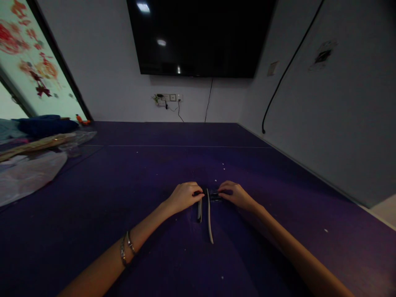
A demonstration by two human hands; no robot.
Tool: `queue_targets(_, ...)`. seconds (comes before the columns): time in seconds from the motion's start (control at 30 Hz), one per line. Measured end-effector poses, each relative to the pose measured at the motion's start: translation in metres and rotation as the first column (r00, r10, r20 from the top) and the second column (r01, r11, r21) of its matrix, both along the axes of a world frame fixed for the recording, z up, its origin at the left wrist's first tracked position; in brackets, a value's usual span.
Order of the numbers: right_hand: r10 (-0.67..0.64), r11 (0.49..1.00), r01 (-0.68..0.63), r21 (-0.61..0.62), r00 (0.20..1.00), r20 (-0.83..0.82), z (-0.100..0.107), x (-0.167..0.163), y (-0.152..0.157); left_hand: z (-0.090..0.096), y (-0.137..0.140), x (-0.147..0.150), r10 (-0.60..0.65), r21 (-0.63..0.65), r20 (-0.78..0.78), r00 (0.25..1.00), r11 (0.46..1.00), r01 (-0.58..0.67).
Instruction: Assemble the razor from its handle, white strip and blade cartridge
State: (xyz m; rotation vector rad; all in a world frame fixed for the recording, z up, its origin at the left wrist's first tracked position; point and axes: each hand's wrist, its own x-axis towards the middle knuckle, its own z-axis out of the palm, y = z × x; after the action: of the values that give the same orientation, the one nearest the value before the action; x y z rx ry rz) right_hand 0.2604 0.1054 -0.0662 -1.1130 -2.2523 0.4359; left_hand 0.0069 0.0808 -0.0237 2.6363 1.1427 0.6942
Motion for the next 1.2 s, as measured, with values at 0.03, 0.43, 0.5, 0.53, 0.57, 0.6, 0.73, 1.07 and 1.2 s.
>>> queue_targets(0.03,-0.009,1.000,0.009,0.024,1.000,0.010,-0.001,0.000,0.000,0.000,0.000,0.000,0.004,-0.001,-0.001,1.000,1.000,-0.004)
queue_targets(0.43,0.023,1.000,-0.022,-0.015,1.000,0.014,0.000,-0.004,-0.005,0.004,-0.002,-0.001,-0.010,-0.031,0.003,1.000,0.999,0.011)
queue_targets(0.5,-0.005,1.000,0.005,0.011,1.000,-0.002,0.001,-0.004,-0.003,0.004,-0.002,0.000,-0.009,-0.032,0.005,1.000,0.999,0.009)
queue_targets(0.53,-0.014,1.000,0.014,0.024,1.000,-0.002,0.001,-0.005,-0.002,0.004,-0.002,0.000,-0.009,-0.032,0.004,1.000,0.999,0.009)
queue_targets(0.57,-0.022,0.999,0.022,0.038,1.000,0.002,0.000,-0.005,-0.001,0.004,-0.002,0.000,-0.009,-0.030,0.003,1.000,0.999,0.009)
queue_targets(0.6,-0.025,0.998,0.025,0.050,1.000,0.007,0.000,-0.005,0.001,0.003,-0.002,0.000,-0.010,-0.028,0.001,1.000,1.000,0.010)
queue_targets(0.73,-0.011,0.997,0.008,0.079,0.999,0.040,-0.002,-0.006,0.003,0.001,-0.001,0.001,-0.013,-0.022,-0.005,1.000,1.000,0.013)
queue_targets(1.07,0.000,0.997,-0.011,0.082,0.990,0.140,-0.002,-0.012,0.001,0.000,-0.002,0.002,-0.009,-0.026,-0.013,1.000,1.000,0.009)
queue_targets(1.2,-0.026,0.996,0.013,0.083,0.986,0.164,-0.004,-0.014,0.000,0.001,-0.002,0.002,-0.011,-0.020,-0.019,1.000,1.000,0.010)
